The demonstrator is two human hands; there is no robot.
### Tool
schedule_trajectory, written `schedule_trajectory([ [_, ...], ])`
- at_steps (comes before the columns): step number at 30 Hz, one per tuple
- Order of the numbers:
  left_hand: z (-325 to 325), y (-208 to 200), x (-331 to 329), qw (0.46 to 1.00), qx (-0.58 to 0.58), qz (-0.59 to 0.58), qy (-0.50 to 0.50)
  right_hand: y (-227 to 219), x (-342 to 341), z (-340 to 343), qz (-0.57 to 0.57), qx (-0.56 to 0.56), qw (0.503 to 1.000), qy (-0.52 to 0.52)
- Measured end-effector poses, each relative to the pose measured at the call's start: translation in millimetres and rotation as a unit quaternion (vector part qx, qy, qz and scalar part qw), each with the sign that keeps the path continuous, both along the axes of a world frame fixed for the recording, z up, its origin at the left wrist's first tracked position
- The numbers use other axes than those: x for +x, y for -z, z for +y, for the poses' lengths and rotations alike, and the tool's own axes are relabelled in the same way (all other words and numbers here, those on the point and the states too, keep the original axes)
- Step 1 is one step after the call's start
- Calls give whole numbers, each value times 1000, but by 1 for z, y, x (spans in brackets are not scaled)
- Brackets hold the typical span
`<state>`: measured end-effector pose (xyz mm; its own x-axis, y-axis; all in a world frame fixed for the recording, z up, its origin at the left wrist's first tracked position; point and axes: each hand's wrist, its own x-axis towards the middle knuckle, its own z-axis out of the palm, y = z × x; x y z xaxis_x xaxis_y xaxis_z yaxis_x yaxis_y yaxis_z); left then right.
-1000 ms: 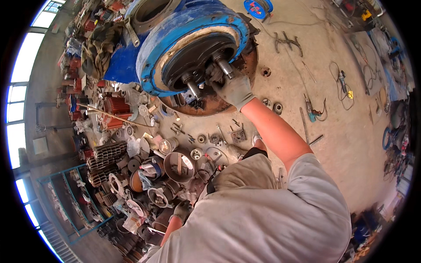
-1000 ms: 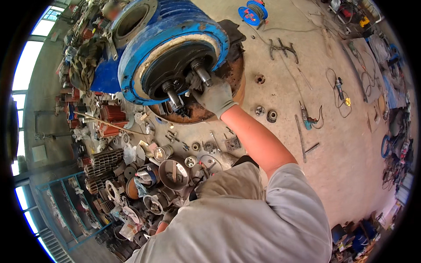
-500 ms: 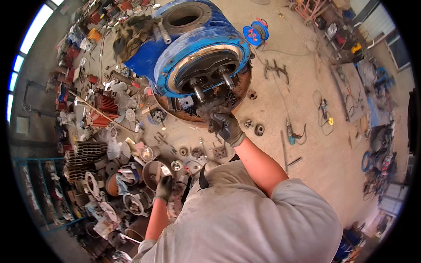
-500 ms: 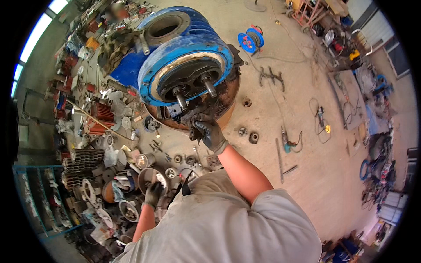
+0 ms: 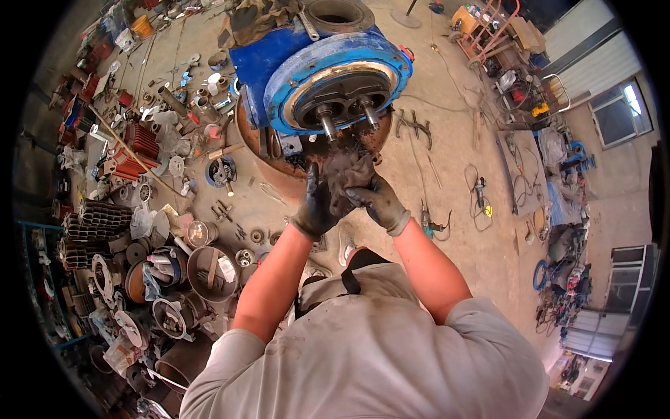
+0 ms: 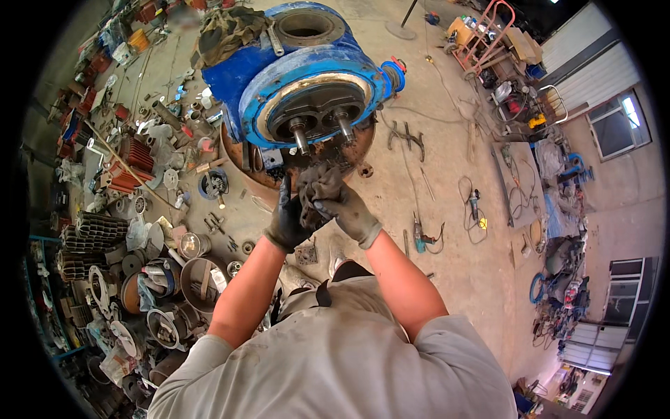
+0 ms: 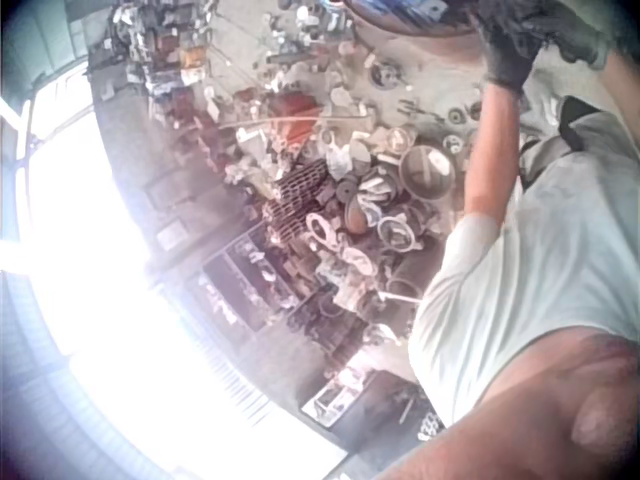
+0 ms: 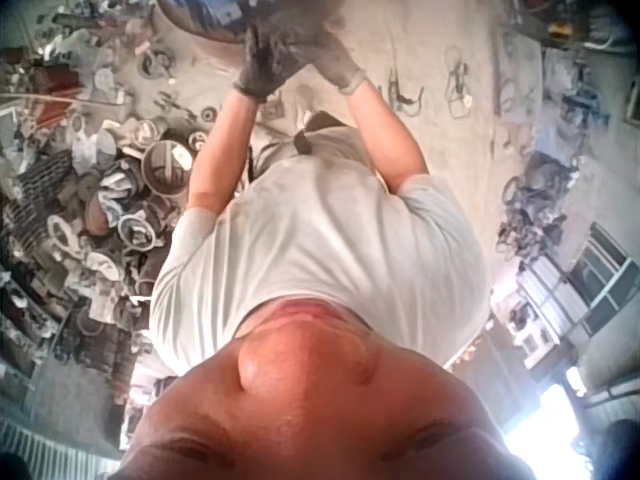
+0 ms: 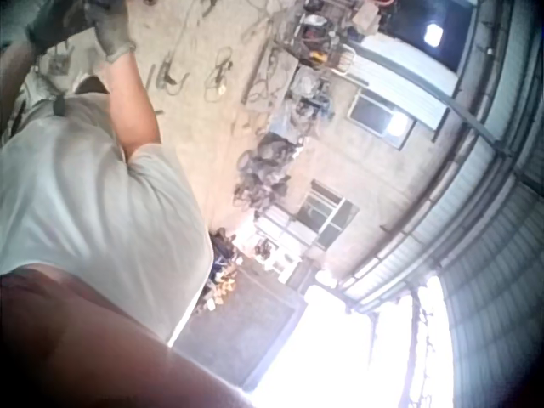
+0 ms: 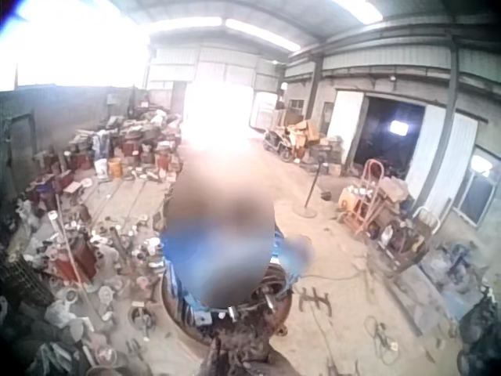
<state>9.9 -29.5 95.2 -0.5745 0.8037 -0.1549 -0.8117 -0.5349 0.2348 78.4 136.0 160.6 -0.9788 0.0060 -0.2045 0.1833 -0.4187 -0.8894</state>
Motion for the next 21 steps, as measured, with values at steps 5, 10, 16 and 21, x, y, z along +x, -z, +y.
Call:
schedule_trajectory([
  [5, 17, 8, -6, 997, -20, 69, -38, 6, 11, 35, -14, 43, 995, -84],
  [10, 17, -24, -6, 955, -234, 116, -141, 28, 0, 46, -15, 259, 964, 50],
  [16, 39, -28, 4, 922, -285, 191, -179, 39, -14, 21, 148, 433, 889, 32],
  [21, 62, -52, 10, 886, -388, 198, -162, 65, -8, 38, 199, 373, 905, -52],
])
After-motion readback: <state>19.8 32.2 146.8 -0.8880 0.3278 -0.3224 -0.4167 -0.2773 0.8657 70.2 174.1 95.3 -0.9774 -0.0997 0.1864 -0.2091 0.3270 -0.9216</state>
